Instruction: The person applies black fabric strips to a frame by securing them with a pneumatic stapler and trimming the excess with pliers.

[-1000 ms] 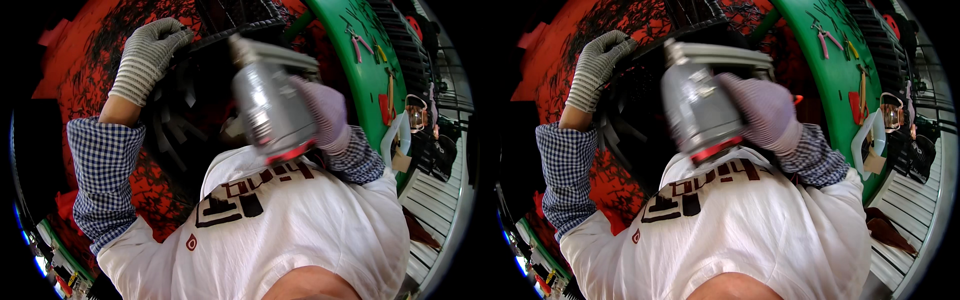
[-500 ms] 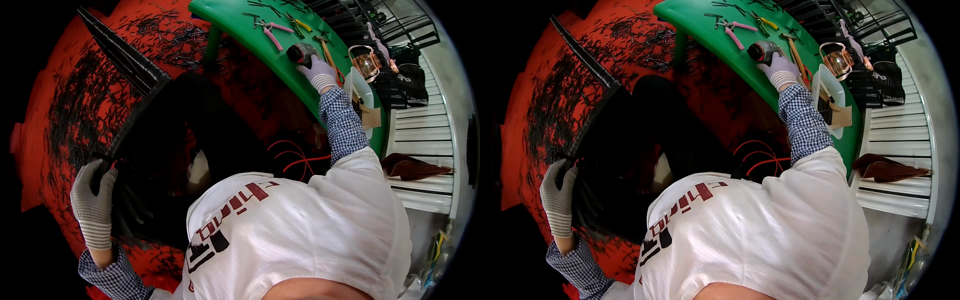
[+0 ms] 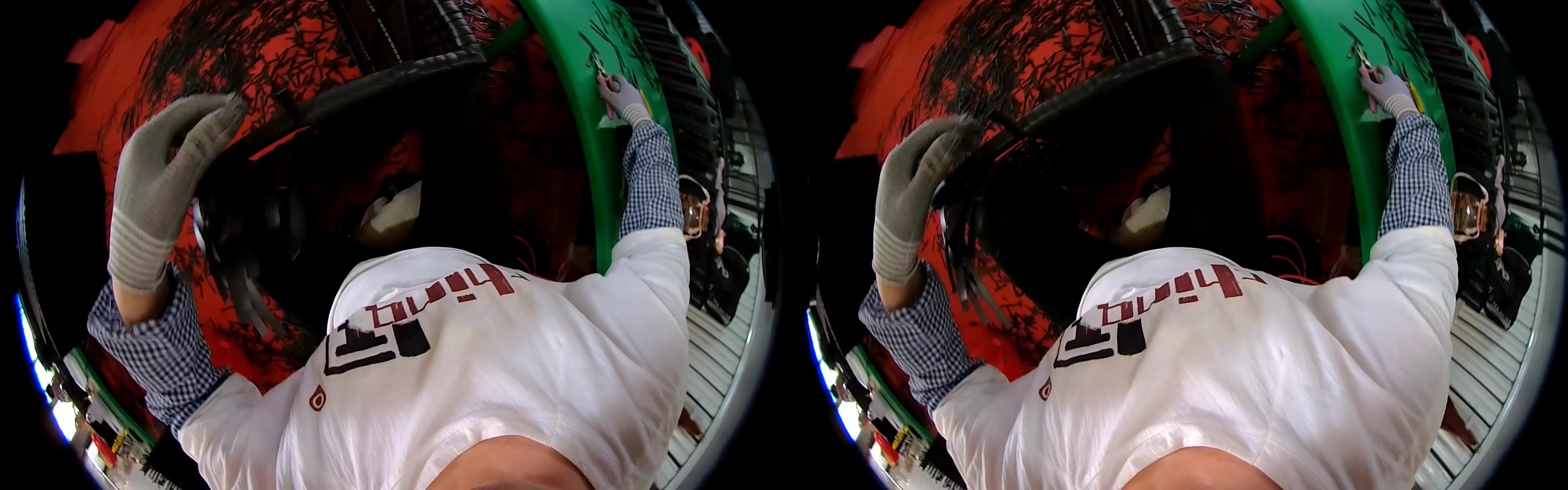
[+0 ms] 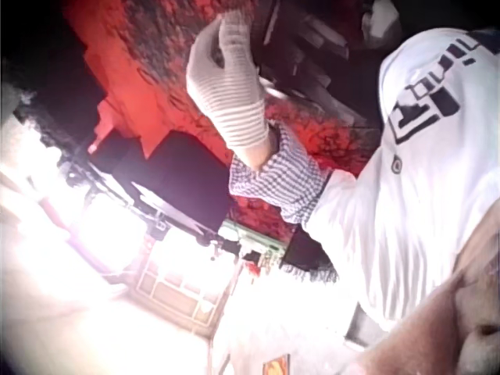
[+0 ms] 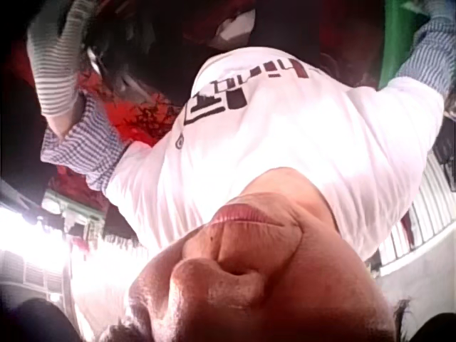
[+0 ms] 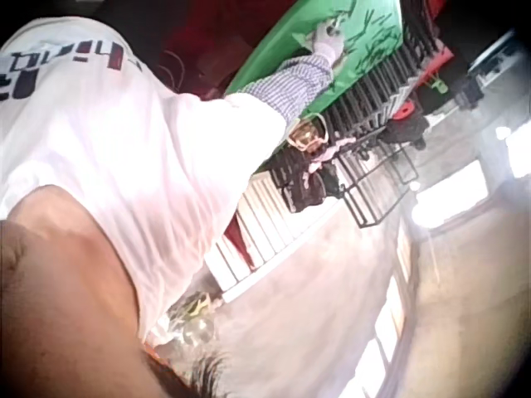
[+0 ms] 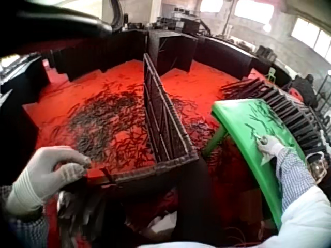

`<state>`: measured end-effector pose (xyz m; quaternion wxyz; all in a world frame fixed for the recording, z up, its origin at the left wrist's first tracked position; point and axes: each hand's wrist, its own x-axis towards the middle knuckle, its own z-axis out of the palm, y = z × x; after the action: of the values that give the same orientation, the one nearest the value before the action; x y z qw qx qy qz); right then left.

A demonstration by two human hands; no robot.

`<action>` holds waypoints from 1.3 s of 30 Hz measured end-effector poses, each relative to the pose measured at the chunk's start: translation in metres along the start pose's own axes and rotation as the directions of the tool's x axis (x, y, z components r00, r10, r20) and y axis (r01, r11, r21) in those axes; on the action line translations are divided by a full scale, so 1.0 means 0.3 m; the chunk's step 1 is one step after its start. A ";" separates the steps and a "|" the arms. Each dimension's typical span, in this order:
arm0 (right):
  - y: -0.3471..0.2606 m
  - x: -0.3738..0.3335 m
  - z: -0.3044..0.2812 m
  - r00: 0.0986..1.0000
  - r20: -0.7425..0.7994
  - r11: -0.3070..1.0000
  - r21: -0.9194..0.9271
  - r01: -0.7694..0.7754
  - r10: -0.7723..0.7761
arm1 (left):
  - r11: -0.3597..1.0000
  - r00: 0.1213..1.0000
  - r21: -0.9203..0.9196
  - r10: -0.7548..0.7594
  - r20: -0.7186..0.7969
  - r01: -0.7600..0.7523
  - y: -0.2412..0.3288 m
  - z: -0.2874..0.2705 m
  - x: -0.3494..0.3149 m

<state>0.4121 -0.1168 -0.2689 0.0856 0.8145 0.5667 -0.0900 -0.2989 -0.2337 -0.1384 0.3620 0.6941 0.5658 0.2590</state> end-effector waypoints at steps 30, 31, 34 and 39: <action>-1.060 -0.705 -0.177 -0.019 -0.464 0.126 -0.279 0.952 -0.886 | 0.811 0.983 0.563 0.185 0.014 -0.161 -0.004 0.177 0.083; -1.015 -0.671 -0.196 0.064 -0.549 0.210 -0.208 0.955 -0.833 | 0.842 0.975 0.505 0.223 -0.001 -0.192 -0.005 0.176 0.081; -0.828 -0.472 -0.223 0.332 -0.744 0.569 -0.079 0.818 -0.580 | 0.859 0.957 0.454 0.285 -0.044 -0.235 -0.027 0.157 0.057; -0.331 -0.144 -0.005 0.723 -0.590 0.927 -0.137 0.350 -0.360 | 0.889 0.938 0.336 0.343 -0.041 -0.311 -0.038 0.188 0.080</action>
<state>0.3042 -0.1215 -0.2608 -0.1122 0.6757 0.7098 0.1646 -0.2570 -0.2211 -0.1827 0.1655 0.8155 0.4929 0.2540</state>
